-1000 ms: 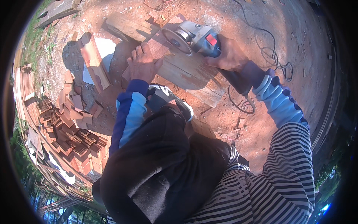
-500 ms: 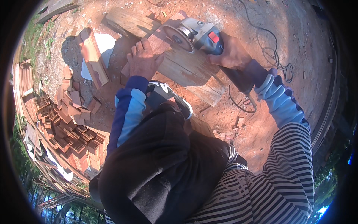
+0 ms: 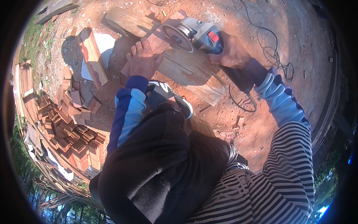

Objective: The person marks wooden planks with a red marker and then uses an angle grinder to cut them. The person handles the wood pieces one at a time, aligning them before cutting.

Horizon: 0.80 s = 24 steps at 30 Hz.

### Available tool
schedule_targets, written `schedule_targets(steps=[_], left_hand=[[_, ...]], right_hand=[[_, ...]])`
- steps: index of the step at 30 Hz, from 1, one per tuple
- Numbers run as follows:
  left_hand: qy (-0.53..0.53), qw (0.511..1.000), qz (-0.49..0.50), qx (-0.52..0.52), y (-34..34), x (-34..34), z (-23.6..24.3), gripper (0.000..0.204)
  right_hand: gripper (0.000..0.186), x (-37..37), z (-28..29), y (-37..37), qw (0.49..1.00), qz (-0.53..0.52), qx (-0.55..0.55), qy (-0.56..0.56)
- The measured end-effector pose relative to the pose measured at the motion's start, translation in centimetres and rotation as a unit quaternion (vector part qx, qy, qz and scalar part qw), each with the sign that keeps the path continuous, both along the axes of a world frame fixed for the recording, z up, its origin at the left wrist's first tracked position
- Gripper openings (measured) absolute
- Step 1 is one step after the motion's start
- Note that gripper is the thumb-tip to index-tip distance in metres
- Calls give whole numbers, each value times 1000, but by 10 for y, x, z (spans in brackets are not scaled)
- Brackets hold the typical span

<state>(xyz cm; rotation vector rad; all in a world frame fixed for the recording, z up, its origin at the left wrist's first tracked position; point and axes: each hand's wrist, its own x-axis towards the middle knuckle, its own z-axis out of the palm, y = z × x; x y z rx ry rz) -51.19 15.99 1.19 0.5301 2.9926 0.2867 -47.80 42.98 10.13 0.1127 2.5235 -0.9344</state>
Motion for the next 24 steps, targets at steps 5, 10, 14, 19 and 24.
schedule_targets(steps=[5, 10, 14, 19, 24], left_hand=[[-5, 1000, -2, -4, 1, 0, 1, 75], [-2, 1000, 0, -9, 0, -1, 0, 74], [6, 1000, -1, -7, 0, 0, -1, 73], [-5, 1000, 3, -16, 2, -1, 0, 76], [-6, 1000, 5, -19, 2, -2, -1, 79]], right_hand=[[61, 0, 2, -1, 1000, -6, -9, -1], [61, -1, 2, -1, 1000, -1, 1, -10], [60, -1, 3, -3, 1000, -2, -7, -14], [57, 1, -3, 0, 1000, -8, -20, 16], [57, 1, -6, 1, 999, -2, -22, 31]])
